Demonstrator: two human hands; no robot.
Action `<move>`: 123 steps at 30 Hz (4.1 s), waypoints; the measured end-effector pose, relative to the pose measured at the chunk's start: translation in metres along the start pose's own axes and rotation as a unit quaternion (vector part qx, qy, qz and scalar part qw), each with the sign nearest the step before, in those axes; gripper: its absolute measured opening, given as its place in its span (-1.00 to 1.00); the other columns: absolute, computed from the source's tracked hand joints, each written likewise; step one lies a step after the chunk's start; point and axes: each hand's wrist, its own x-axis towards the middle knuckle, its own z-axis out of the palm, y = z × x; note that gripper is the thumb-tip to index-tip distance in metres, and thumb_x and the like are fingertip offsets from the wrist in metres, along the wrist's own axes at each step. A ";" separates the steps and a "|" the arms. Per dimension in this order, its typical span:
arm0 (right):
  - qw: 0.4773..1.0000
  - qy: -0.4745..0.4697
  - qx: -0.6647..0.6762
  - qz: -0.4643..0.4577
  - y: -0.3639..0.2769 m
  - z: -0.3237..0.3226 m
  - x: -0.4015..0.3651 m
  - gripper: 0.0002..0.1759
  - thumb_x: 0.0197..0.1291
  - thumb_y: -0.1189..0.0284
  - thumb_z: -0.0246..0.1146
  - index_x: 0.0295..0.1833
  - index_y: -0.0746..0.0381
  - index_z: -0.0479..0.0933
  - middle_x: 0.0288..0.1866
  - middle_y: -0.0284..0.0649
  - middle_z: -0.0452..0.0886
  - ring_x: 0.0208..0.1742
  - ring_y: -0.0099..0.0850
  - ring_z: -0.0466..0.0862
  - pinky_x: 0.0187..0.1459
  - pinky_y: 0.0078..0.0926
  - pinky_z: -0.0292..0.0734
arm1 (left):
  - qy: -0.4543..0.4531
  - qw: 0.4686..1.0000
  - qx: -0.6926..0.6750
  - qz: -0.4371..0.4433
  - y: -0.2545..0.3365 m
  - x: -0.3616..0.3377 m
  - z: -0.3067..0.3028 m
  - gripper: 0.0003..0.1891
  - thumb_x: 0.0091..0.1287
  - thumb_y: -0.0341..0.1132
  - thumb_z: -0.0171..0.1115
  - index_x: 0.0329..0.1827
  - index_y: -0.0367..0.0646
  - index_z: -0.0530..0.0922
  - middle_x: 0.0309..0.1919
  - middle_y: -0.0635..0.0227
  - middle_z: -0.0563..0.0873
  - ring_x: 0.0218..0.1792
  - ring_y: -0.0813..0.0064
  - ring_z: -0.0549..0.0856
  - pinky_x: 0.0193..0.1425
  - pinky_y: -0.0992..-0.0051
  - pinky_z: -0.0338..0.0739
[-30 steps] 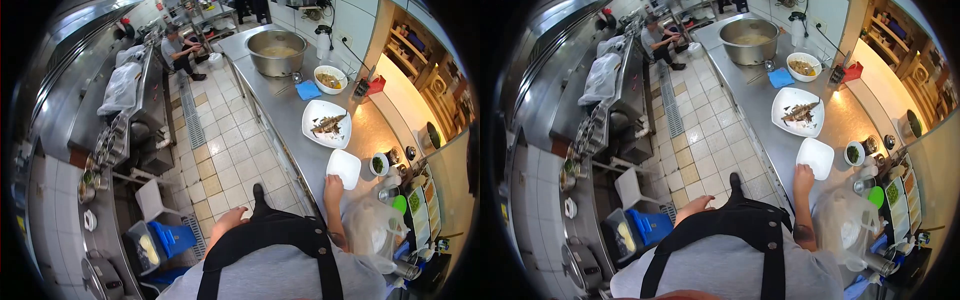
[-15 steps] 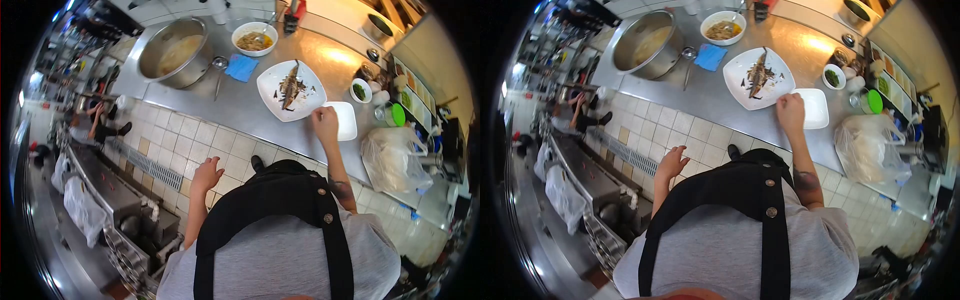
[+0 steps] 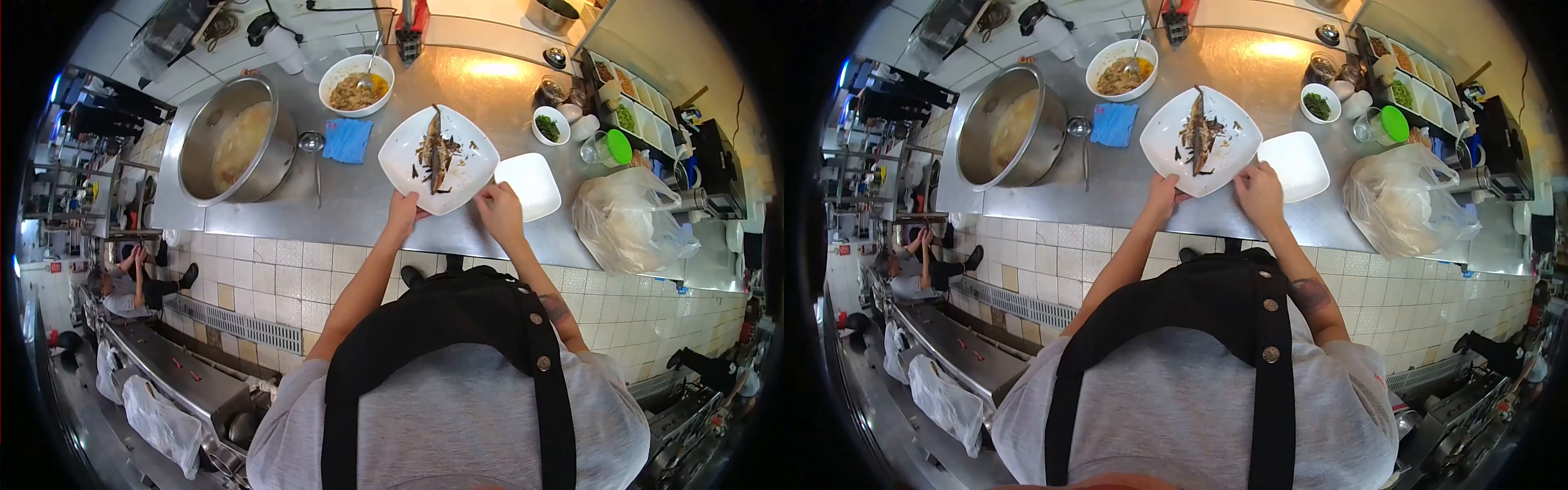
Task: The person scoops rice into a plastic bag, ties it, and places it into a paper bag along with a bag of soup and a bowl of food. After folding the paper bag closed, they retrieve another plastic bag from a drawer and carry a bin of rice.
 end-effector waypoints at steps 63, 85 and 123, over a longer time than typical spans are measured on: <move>0.969 -0.068 -0.235 0.025 0.107 -0.125 0.031 -0.66 -0.17 0.40 0.47 -0.27 0.34 0.60 -0.23 0.01 0.63 -0.27 -0.04 0.65 -0.18 -0.17 0.56 | 0.071 0.995 0.029 0.068 0.012 -0.098 0.012 -0.48 0.22 -0.54 -0.02 0.30 -0.30 0.24 0.00 0.08 0.61 -0.12 0.28 0.72 -0.27 0.33 0.74; 0.969 0.014 0.002 0.247 0.109 0.011 0.044 -0.67 0.27 0.50 -0.02 0.04 0.42 0.52 -0.47 0.00 0.63 -0.56 -0.27 0.68 -0.62 -0.36 0.55 | 0.012 0.987 0.156 -0.030 0.108 -0.031 -0.191 -0.56 0.35 -0.32 0.06 0.28 -0.25 0.35 -0.02 0.22 0.66 -0.10 0.29 0.71 -0.15 0.29 0.71; 0.927 0.303 -0.122 0.184 0.407 -0.363 -0.259 -0.30 0.15 0.44 0.29 0.42 0.13 0.25 0.43 0.16 0.18 0.37 0.15 0.29 0.32 -0.15 0.33 | -0.585 0.606 0.405 0.355 -0.115 -0.240 0.482 -0.64 0.17 -0.49 0.24 0.05 -0.25 0.47 0.13 0.06 0.46 0.13 0.04 0.52 0.21 0.27 0.43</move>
